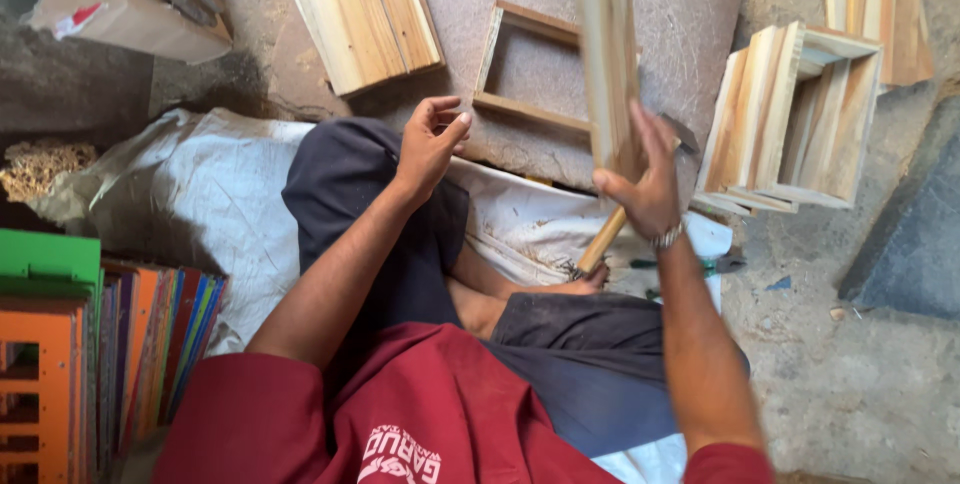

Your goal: The person assembles small wooden boxes by hammering nails into wooden slats. They use a hammer and pliers to secure the pieces, occasionally flipping the box to work on different sides. The person sits on the floor surrounded by stacks of wooden planks and finished boxes.

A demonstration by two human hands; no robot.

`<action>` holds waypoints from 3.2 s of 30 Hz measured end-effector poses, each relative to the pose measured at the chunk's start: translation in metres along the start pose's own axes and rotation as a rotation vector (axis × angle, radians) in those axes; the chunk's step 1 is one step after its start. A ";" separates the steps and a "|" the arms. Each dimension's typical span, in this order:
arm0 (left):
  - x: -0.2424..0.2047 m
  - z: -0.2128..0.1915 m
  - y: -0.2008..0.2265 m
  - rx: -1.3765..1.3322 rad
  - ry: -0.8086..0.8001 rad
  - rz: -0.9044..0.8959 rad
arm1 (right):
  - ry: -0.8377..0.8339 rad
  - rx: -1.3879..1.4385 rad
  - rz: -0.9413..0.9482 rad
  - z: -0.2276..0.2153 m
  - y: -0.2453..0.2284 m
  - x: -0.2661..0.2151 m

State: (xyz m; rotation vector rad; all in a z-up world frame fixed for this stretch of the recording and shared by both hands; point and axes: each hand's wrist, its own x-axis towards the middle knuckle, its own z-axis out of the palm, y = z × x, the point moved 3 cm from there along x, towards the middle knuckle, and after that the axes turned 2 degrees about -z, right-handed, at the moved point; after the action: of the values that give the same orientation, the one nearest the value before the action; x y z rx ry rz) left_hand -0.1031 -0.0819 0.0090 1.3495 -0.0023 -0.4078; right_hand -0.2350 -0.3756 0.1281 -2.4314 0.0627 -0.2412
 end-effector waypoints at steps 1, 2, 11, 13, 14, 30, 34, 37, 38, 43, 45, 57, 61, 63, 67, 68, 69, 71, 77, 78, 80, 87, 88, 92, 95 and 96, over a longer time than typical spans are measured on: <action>0.004 -0.001 -0.003 -0.011 0.034 0.003 | -0.024 -0.015 -0.020 -0.001 -0.003 0.020; 0.005 -0.002 -0.006 -0.022 0.068 0.002 | -0.049 -0.029 -0.036 -0.004 -0.004 0.038; 0.009 -0.001 -0.011 -0.014 0.225 0.022 | -0.450 -0.651 -0.321 0.005 0.024 0.125; 0.006 -0.001 -0.010 0.008 0.231 0.020 | -0.567 -0.742 -0.295 0.013 0.034 0.132; 0.005 0.000 -0.009 0.030 0.228 0.030 | -0.582 -0.716 -0.288 0.013 0.038 0.132; 0.176 0.057 0.040 0.895 0.115 0.218 | 0.156 0.325 0.226 0.048 0.085 0.041; 0.176 0.073 0.051 1.078 0.040 0.014 | 0.174 0.177 0.248 0.056 0.089 0.034; 0.164 0.081 0.063 1.080 0.052 -0.051 | 0.169 0.219 0.282 0.060 0.092 0.034; 0.160 0.083 0.067 1.055 0.072 -0.019 | 0.179 0.263 0.271 0.059 0.093 0.035; 0.146 0.081 0.070 0.773 0.036 -0.093 | 0.185 0.399 0.210 0.053 0.094 0.035; 0.138 0.067 0.074 0.633 0.081 -0.079 | 0.133 0.364 0.256 0.057 0.090 0.037; 0.129 0.060 0.065 1.156 0.134 0.101 | 0.116 0.121 0.473 0.055 0.080 0.032; 0.139 0.089 0.060 1.400 0.011 0.539 | 0.216 0.079 0.502 0.063 0.068 0.024; 0.145 0.114 0.056 1.452 -0.045 0.811 | 0.261 0.089 0.528 0.065 0.066 0.020; 0.161 0.139 0.043 1.449 -0.261 0.504 | 0.356 0.011 0.442 0.073 0.065 0.018; 0.163 0.141 0.041 1.464 -0.259 0.392 | 0.378 0.004 0.438 0.076 0.066 0.015; 0.162 0.143 0.039 1.477 -0.256 0.279 | 0.401 -0.003 0.434 0.079 0.067 0.012; 0.159 0.150 0.045 1.438 -0.252 0.351 | 0.451 0.020 0.439 0.084 0.068 0.011; 0.154 0.153 0.053 1.396 -0.265 0.424 | 0.505 0.057 0.436 0.095 0.075 0.008; 0.156 0.154 0.053 1.396 -0.269 0.399 | 0.504 0.057 0.439 0.095 0.077 0.008; 0.158 0.156 0.054 1.411 -0.275 0.379 | 0.482 0.095 0.432 0.092 0.080 0.008; 0.155 0.171 0.057 1.420 -0.300 0.494 | 0.475 0.164 0.415 0.078 0.086 0.008; 0.154 0.169 0.056 1.430 -0.299 0.506 | 0.464 0.165 0.407 0.080 0.086 0.007; 0.152 0.154 0.053 1.472 -0.287 0.460 | 0.411 0.182 0.352 0.087 0.086 0.005; 0.147 0.144 0.051 1.479 -0.271 0.466 | 0.380 0.176 0.314 0.088 0.084 0.004; 0.144 0.139 0.052 1.480 -0.261 0.484 | 0.370 0.173 0.302 0.090 0.081 0.003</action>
State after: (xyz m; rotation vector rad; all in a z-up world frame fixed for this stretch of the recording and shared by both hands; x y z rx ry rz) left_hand 0.0130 -0.2458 0.0567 2.6265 -0.9971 -0.1092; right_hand -0.2132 -0.3804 0.0090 -2.1432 0.5457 -0.5305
